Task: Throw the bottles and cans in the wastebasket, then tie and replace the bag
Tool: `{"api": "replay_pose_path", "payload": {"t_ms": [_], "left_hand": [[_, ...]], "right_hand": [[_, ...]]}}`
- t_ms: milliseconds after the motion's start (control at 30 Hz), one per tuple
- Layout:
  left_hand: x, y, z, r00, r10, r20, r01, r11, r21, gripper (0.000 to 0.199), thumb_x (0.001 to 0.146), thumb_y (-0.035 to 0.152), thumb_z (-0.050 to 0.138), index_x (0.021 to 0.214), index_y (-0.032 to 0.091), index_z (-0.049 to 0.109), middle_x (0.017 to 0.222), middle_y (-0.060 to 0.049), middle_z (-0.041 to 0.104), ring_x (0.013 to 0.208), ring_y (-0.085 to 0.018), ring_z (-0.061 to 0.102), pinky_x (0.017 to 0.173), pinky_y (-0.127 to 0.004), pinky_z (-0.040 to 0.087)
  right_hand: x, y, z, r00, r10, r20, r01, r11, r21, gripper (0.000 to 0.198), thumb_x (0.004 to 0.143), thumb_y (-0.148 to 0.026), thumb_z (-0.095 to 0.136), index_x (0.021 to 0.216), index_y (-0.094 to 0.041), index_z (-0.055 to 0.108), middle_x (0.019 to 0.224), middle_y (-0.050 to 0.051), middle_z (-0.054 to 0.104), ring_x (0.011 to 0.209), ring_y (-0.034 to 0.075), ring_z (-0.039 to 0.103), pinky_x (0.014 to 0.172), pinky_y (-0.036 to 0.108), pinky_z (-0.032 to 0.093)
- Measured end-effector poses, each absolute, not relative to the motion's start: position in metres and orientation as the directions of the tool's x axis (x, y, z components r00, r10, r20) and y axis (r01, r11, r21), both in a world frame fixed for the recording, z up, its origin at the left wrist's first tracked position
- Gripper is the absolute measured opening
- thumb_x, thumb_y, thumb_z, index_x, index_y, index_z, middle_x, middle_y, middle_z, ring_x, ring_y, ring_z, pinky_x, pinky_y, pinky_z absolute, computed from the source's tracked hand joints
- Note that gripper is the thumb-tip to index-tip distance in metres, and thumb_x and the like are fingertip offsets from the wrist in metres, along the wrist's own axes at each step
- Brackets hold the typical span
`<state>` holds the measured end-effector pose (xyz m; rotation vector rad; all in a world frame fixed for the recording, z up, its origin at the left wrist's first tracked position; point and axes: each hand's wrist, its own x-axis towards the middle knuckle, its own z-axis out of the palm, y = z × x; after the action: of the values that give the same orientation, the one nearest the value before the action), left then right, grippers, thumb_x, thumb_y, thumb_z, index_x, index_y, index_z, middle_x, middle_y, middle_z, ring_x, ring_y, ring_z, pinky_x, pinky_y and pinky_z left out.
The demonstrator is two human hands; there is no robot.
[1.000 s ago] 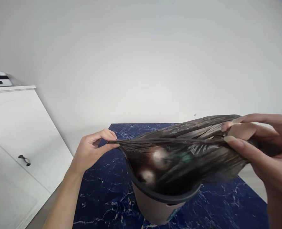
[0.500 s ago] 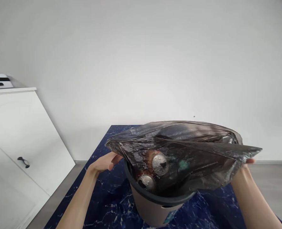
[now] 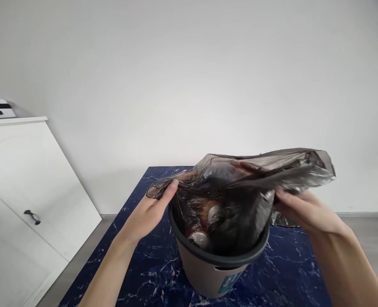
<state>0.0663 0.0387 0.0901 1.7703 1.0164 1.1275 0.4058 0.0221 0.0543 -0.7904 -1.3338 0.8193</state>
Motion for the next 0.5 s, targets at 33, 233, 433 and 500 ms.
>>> {"api": "replay_pose_path", "payload": {"t_ms": [33,233,433,500], "left_hand": [[0.069,0.037,0.089,0.232,0.919,0.319,0.208,-0.367,0.906,0.038,0.1,0.06,0.061,0.115,0.03,0.08,0.118,-0.007,0.078,0.128,-0.034,0.065,0.115,-0.047,0.05],[0.075,0.036,0.078,-0.061,0.884,0.463,0.109,-0.455,0.884,0.041,0.1,0.059,0.063,0.113,0.023,0.077,0.111,-0.008,0.077,0.12,-0.029,0.069,0.101,-0.036,0.058],[0.084,0.018,0.096,-0.146,0.832,0.536,-0.104,-0.552,0.828,0.038,0.103,0.057,0.06,0.119,0.026,0.075,0.116,-0.005,0.077,0.125,-0.03,0.067,0.102,-0.04,0.061],[0.087,0.017,0.1,-0.169,0.829,0.533,-0.186,-0.558,0.809,0.037,0.104,0.055,0.06,0.119,0.026,0.075,0.121,-0.004,0.076,0.129,-0.029,0.066,0.104,-0.039,0.06]], "right_hand": [[0.4,0.022,0.056,0.034,0.884,0.466,-0.103,0.467,-0.878,0.029,0.08,-0.053,0.084,0.097,-0.03,0.083,0.11,0.008,0.082,0.113,0.036,0.075,0.091,0.046,0.066],[0.379,0.019,0.076,0.044,0.864,0.502,-0.35,0.484,-0.802,0.048,0.102,-0.052,0.053,0.14,-0.027,0.069,0.154,0.008,0.061,0.147,0.032,0.052,0.12,0.046,0.049],[0.367,-0.001,0.095,0.185,0.758,0.626,-0.37,0.644,-0.67,0.04,0.107,-0.043,0.045,0.132,-0.031,0.073,0.153,0.004,0.061,0.147,0.031,0.052,0.119,0.051,0.051],[0.368,-0.003,0.095,0.214,0.747,0.629,-0.364,0.659,-0.658,0.038,0.107,-0.041,0.045,0.128,-0.032,0.075,0.148,0.005,0.066,0.148,0.031,0.051,0.12,0.053,0.049]]}}
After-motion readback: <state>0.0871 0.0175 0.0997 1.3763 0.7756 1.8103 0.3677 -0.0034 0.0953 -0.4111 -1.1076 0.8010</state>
